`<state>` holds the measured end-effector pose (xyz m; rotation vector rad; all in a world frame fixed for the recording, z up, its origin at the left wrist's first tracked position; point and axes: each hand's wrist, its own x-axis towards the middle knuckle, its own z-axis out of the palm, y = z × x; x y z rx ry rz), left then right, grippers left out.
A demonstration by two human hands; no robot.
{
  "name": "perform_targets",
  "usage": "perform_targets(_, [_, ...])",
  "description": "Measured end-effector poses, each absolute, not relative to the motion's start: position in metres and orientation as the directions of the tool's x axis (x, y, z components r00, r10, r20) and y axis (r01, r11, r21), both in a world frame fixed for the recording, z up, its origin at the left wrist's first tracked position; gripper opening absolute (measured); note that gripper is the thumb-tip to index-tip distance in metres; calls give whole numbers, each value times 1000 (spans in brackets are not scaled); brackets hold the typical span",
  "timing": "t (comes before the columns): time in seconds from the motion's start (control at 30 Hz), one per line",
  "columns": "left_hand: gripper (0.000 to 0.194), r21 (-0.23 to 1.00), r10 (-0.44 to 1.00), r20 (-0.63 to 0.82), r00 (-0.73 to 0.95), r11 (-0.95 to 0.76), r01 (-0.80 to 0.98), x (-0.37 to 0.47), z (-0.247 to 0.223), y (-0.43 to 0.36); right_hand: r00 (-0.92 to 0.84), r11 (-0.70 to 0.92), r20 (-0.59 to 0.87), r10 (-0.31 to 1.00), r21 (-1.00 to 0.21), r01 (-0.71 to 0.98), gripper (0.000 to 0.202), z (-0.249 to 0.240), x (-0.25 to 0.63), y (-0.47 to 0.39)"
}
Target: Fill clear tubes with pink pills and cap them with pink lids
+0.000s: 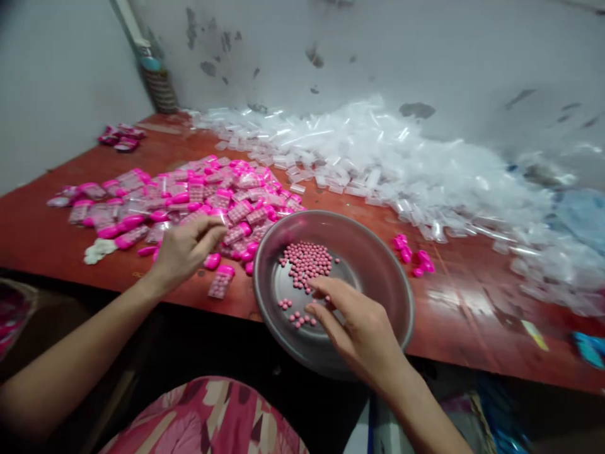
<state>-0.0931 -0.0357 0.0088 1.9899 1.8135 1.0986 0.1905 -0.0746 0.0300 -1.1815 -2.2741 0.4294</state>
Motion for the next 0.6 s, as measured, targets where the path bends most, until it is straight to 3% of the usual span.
perform_targets(0.17, [31, 446, 995, 93, -34, -11, 895, -105, -34, -95, -662, 702, 347, 664, -595, 392, 27, 28, 136, -115])
perform_targets(0.37, [26, 435, 998, -8, -65, 62, 898, -105, -66, -99, -684, 567, 216, 697, -749, 342, 16, 9, 93, -131])
perform_targets(0.47, [28, 547, 998, -30, -55, 62, 835, -112, -70, -100, -675, 535, 177, 716, -760, 369, 15, 12, 97, -136])
perform_targets(0.6, [36, 806, 989, -43, -139, 117, 581, -121, -56, -94, -624, 496, 172, 762, -775, 392, 13, 25, 115, -144])
